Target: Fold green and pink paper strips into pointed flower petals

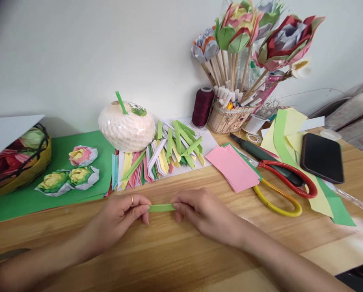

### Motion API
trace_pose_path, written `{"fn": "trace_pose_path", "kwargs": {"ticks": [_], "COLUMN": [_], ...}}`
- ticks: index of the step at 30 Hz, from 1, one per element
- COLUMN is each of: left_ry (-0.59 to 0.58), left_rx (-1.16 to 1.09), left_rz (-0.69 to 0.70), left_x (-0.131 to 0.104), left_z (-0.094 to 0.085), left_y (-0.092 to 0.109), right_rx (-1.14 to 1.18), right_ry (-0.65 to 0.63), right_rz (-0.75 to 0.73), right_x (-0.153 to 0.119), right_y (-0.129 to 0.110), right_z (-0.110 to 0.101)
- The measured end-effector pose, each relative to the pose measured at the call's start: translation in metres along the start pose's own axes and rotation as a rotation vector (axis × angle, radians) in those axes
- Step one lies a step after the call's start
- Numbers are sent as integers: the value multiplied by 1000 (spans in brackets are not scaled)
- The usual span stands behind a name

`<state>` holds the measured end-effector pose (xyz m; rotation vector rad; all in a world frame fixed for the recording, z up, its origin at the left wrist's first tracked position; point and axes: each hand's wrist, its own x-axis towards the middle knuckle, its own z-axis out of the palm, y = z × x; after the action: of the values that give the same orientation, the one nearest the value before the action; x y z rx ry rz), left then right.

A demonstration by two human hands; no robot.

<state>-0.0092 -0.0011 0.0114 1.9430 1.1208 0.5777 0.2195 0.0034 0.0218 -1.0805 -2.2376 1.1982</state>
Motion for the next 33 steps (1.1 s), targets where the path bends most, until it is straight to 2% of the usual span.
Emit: {"fn": "trace_pose_path", "kwargs": {"ticks": [9,16,17,19,22,23,24,27,28,30,33], "left_ry": [43,111,124,143,130,112,91,54,49,43,30], "left_rx": [-66,-67,-67,-64,-26,-14,-6,-10,-9,-3,26], "left_rz": [-107,-68,-77,-95,-60,-38,-18,8,12,19,41], "left_x": [3,3,3,4,4,4,3,1,1,0,-1], "left_z": [2,0,-1,-1,1,1,2,4,3,3,2], "left_y": [-3,-4,-6,-8,-8,-7,-5,-3,-3,-4,-5], "right_rx": [-82,-132,-146,-191,-230,-254,-284,-483,-588,-827,-927], "right_ry": [37,98,151,339,906,1009,983,695,690,709,690], "right_rz": [-6,-3,22,89,173,166,137,-6,-16,130,301], "right_x": [-4,-11,-13,-16,-12,-9,-4,6,7,2,-12], "right_y": [3,-1,0,3,10,13,15,22,24,28,33], "right_z": [-11,-30,-35,-43,-48,-48,-47,-49,-52,-60,-71]}}
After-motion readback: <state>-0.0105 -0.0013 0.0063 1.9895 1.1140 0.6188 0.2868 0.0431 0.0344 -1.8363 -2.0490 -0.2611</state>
